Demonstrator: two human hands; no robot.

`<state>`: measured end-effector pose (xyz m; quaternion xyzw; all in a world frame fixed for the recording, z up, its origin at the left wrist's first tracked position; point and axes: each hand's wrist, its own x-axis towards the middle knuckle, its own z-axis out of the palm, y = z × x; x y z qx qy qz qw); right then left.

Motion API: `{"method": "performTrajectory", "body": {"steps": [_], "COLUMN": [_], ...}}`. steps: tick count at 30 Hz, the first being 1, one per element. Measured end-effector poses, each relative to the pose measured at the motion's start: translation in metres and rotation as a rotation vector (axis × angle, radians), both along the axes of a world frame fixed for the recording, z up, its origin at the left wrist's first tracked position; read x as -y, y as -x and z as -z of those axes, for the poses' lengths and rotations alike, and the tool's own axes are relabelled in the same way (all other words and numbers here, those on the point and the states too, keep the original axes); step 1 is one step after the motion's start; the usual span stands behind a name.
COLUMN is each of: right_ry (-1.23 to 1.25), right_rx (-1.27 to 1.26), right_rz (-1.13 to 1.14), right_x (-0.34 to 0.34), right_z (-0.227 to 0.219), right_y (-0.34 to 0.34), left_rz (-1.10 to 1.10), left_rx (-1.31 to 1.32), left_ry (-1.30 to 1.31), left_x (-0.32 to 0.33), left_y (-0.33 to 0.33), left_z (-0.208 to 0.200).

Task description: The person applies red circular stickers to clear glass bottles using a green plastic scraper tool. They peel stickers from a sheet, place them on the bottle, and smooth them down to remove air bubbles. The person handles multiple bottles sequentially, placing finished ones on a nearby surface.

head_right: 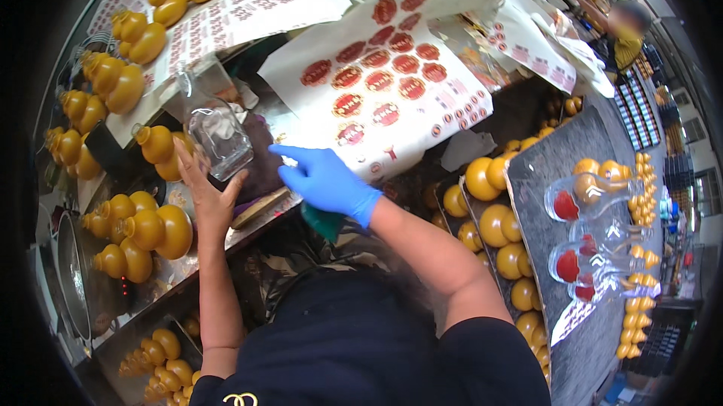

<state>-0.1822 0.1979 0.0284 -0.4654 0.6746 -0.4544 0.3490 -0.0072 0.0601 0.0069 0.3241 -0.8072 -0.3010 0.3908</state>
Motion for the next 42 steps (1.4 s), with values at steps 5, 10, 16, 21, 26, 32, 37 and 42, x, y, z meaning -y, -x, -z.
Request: {"method": "performTrajectory", "body": {"steps": [5, 10, 16, 21, 26, 32, 37, 42], "right_ry": [-0.046, -0.043, 0.301, 0.018, -0.253, -0.331, -0.124, 0.201], "right_rx": [-0.306, -0.412, -0.947, -1.176, -1.378, -1.379, -0.566, -0.593], "right_rz": [0.542, 0.645, 0.508, 0.197, -0.141, -0.19, -0.22, 0.106], "right_x": [-0.073, -0.089, 0.002, 0.076, 0.113, 0.121, 0.14, 0.14], "right_z": [0.045, 0.045, -0.018, -0.065, -0.067, -0.08, -0.083, -0.066], "right_y": [0.084, 0.147, 0.227, 0.269, 0.307, 0.317, 0.328, 0.362], "left_rz": [-0.065, -0.055, 0.005, 0.001, -0.056, -0.085, -0.137, -0.013], "left_rx": [0.183, 0.097, -0.004, 0.016, -0.009, -0.036, -0.081, -0.31], "left_ry": [0.141, 0.336, 0.321, 0.274, 0.131, 0.061, -0.008, -0.318], "left_x": [-0.005, -0.023, -0.014, -0.011, -0.01, -0.004, 0.002, 0.019], "left_y": [0.002, 0.01, 0.04, 0.025, 0.008, 0.003, -0.008, 0.007], "left_z": [-0.006, -0.019, -0.045, -0.036, -0.027, -0.02, -0.014, -0.005]}}
